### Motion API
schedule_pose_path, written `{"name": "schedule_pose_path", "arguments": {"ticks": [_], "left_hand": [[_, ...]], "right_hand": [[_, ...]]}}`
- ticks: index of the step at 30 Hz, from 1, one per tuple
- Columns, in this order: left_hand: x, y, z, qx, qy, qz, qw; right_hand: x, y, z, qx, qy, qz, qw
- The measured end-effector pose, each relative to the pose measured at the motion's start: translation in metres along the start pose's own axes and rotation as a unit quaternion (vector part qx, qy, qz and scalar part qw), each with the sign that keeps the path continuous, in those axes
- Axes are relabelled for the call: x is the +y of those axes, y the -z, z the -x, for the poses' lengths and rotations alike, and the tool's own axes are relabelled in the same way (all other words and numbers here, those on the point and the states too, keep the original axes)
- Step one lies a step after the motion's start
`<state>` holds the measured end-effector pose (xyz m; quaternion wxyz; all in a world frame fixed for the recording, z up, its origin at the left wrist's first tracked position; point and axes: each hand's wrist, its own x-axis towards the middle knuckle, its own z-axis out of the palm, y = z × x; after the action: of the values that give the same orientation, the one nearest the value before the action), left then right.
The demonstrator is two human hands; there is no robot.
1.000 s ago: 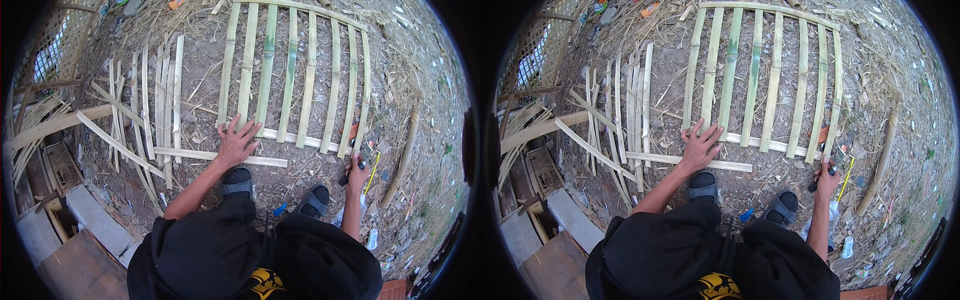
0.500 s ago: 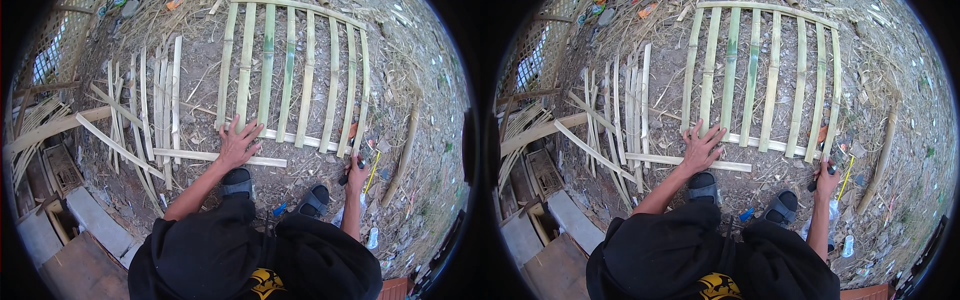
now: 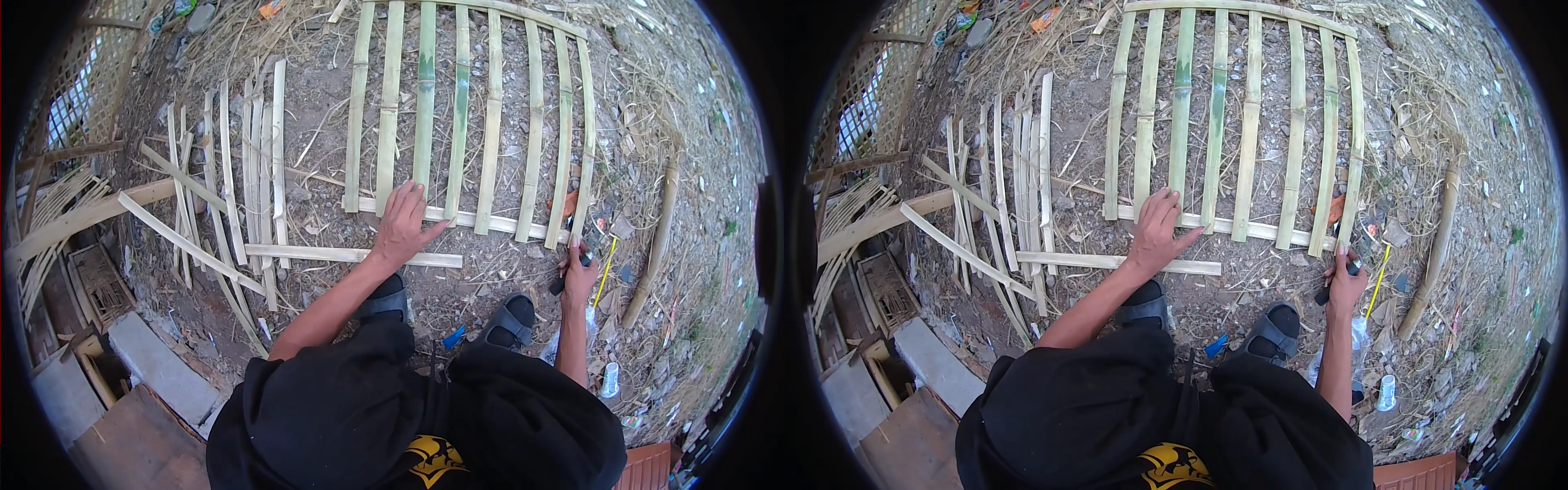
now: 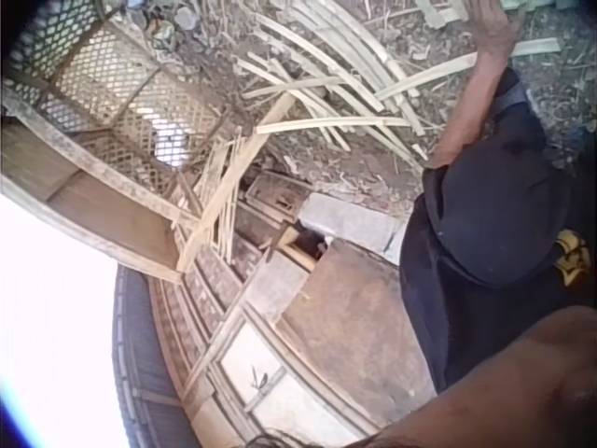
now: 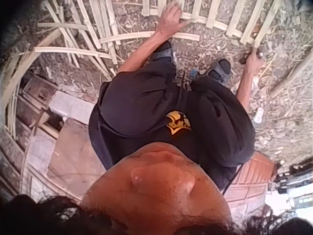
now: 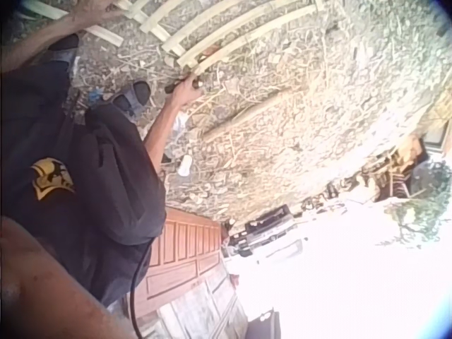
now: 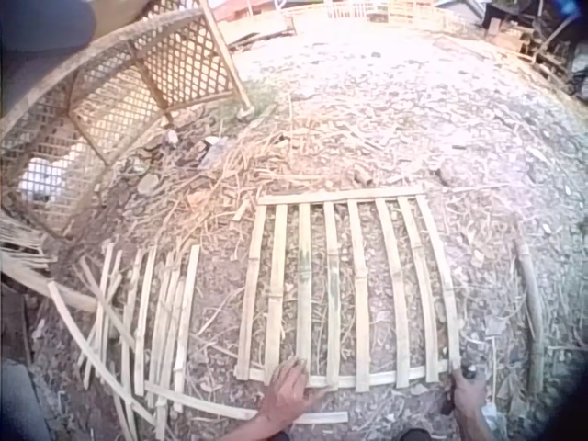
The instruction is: The person constructs a bamboo lattice by arranging split bamboo strips and securing a cross-piece using a machete and a length of bamboo to hammer small wooden pins.
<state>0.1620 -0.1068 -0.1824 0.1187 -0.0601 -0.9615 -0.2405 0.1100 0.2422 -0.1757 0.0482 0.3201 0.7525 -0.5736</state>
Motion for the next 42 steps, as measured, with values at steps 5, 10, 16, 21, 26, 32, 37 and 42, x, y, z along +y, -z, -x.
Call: {"name": "schedule_pose_path", "arguments": {"ticks": [5,10,16,21,26,32,37,42], "left_hand": [[0.005,-0.003,-0.008,-0.002,0.019,-0.032,0.999],[0.004,-0.001,-0.011,-0.025,-0.019,-0.108,0.994],[0.004,0.001,-0.022,-0.084,-0.019,-0.081,0.993],[0.000,0.006,-0.037,-0.163,-0.092,-0.029,0.982],[0.000,0.001,-0.039,-0.237,-0.102,0.013,0.966],[0.009,0.008,-0.041,-0.223,-0.103,0.038,0.969],[0.013,0.003,-0.040,-0.239,-0.133,0.008,0.962],[0.013,0.001,-0.040,-0.266,-0.135,-0.024,0.954]], "right_hand": [[-0.003,-0.001,0.002,0.002,0.001,-0.006,1.000],[-0.001,-0.002,0.002,0.004,-0.006,-0.003,1.000],[-0.003,-0.001,0.001,0.014,-0.029,-0.014,0.999],[-0.003,0.000,0.000,0.005,-0.032,-0.044,0.999],[0.000,0.002,-0.001,0.004,-0.031,-0.042,0.999],[-0.005,-0.001,0.004,0.000,-0.027,-0.036,0.999],[0.001,0.002,-0.001,-0.005,-0.025,-0.027,0.999],[-0.005,0.000,0.002,0.004,-0.030,-0.037,0.999]]}}
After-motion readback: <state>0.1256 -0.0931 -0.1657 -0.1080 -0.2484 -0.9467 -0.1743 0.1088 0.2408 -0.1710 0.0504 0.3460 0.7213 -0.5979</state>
